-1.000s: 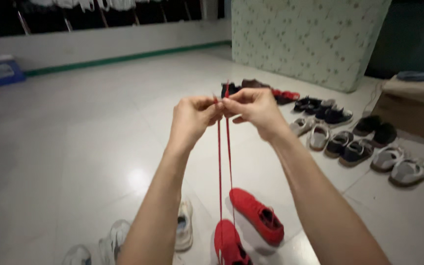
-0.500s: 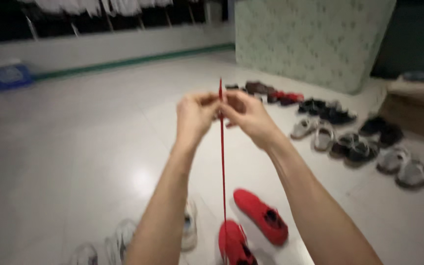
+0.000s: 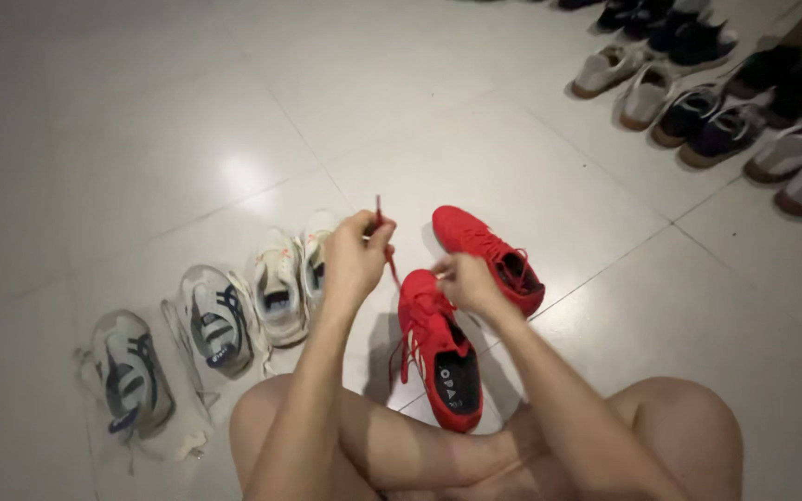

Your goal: The person removes the laces from a red sneaker, then re-laces it by threading the laces through the eyelets and tying them. The person repeats this process on the second red sneaker.

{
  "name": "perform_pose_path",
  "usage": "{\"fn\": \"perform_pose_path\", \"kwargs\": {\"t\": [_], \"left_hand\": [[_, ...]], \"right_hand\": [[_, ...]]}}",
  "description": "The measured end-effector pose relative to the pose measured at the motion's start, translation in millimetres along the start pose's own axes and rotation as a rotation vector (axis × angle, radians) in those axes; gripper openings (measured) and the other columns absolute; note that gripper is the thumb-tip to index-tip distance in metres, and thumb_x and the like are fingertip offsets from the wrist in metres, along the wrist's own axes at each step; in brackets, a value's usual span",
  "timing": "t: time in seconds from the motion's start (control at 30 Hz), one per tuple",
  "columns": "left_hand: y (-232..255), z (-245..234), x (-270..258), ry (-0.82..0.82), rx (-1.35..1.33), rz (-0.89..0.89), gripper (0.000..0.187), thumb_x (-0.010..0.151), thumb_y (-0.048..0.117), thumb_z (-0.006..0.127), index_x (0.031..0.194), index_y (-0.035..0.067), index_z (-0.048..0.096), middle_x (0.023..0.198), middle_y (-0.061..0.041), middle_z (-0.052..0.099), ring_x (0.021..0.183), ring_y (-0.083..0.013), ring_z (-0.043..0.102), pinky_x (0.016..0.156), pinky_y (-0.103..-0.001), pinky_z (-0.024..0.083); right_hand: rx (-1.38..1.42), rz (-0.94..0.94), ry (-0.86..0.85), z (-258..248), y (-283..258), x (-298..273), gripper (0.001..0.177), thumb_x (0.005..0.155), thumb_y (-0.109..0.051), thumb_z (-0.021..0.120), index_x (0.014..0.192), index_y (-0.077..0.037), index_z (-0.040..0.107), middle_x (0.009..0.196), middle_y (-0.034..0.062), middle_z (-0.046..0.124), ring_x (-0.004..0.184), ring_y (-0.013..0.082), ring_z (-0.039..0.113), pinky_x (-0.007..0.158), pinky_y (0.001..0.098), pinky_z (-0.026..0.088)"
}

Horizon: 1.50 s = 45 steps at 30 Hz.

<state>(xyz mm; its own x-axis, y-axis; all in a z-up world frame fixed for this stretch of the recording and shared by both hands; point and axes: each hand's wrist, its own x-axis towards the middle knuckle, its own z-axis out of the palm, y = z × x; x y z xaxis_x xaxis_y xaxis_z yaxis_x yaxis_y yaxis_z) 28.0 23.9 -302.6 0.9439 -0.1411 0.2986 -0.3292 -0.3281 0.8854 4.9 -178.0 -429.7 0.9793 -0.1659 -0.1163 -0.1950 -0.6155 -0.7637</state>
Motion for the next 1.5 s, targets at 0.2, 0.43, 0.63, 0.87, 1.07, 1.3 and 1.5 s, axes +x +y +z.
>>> {"fn": "perform_pose_path", "kwargs": {"t": [0.2, 0.43, 0.63, 0.87, 1.07, 1.3, 1.5], "left_hand": [[-38, -2, 14, 0.024, -0.034, 0.0, 0.016, 0.095, 0.016, 0.069, 0.096, 0.001, 0.072, 0.078, -0.009, 0.076, 0.065, -0.0156, 0.077, 0.057, -0.03, 0.057], [-18, -4, 26, -0.024, -0.059, -0.076, 0.014, 0.095, 0.015, 0.067, 0.098, 0.003, 0.073, 0.078, -0.008, 0.077, 0.067, -0.0136, 0.077, 0.059, -0.029, 0.058], [30, -10, 47, 0.037, -0.146, 0.158, 0.015, 0.097, 0.016, 0.068, 0.099, 0.002, 0.071, 0.083, -0.008, 0.077, 0.068, -0.014, 0.077, 0.06, -0.029, 0.059], [129, -30, 64, 0.103, -0.134, 0.422, 0.011, 0.097, 0.014, 0.068, 0.101, 0.004, 0.073, 0.089, -0.007, 0.078, 0.069, -0.0151, 0.076, 0.061, -0.031, 0.06], [198, -51, 73, 0.14, -0.126, 0.514, 0.011, 0.095, 0.014, 0.07, 0.1, 0.006, 0.076, 0.087, -0.005, 0.08, 0.072, -0.0147, 0.077, 0.062, -0.031, 0.061], [250, -73, 83, 0.208, -0.124, 0.548, 0.013, 0.09, 0.014, 0.074, 0.099, 0.004, 0.074, 0.088, -0.008, 0.081, 0.076, -0.0146, 0.078, 0.067, -0.029, 0.062], [268, -77, 84, 0.172, -0.16, 0.391, 0.013, 0.091, 0.013, 0.071, 0.097, 0.0, 0.073, 0.084, -0.011, 0.079, 0.073, -0.0187, 0.078, 0.064, -0.031, 0.063]], "right_hand": [[-0.271, -0.453, 0.279, 91, 100, 31, 0.029, 0.068, 0.001, 0.074, 0.098, 0.002, 0.075, 0.098, 0.0275, 0.07, 0.085, 0.0481, 0.067, 0.074, 0.0498, 0.055], [0.004, -0.083, 0.075, 68, 55, 38, 0.009, 0.092, -0.011, 0.069, 0.095, -0.003, 0.072, 0.085, 0.0175, 0.073, 0.081, 0.0308, 0.07, 0.075, 0.0412, 0.055], [0.684, -0.018, -0.019, -45, -69, 25, 0.017, 0.099, -0.015, 0.064, 0.109, -0.004, 0.071, 0.084, 0.0035, 0.069, 0.071, 0.0089, 0.058, 0.066, 0.0241, 0.049], [0.702, -0.428, 0.005, -126, -182, 2, 0.018, 0.105, -0.011, 0.06, 0.11, 0.004, 0.069, 0.091, 0.0052, 0.072, 0.08, 0.0115, 0.067, 0.073, 0.028, 0.057], [0.664, -0.659, 0.057, -167, -227, -14, 0.019, 0.106, -0.009, 0.057, 0.114, 0.003, 0.069, 0.097, 0.0073, 0.074, 0.085, 0.0134, 0.07, 0.081, 0.0298, 0.061], [0.643, -0.849, 0.195, -209, -283, -36, 0.018, 0.106, -0.004, 0.054, 0.12, 0.002, 0.063, 0.105, 0.0095, 0.074, 0.091, 0.0137, 0.072, 0.082, 0.029, 0.061], [0.677, -0.816, 0.346, -219, -309, -45, 0.027, 0.102, -0.003, 0.056, 0.124, -0.004, 0.04, 0.101, 0.0121, 0.075, 0.087, 0.0155, 0.076, 0.073, 0.0288, 0.062]]}}
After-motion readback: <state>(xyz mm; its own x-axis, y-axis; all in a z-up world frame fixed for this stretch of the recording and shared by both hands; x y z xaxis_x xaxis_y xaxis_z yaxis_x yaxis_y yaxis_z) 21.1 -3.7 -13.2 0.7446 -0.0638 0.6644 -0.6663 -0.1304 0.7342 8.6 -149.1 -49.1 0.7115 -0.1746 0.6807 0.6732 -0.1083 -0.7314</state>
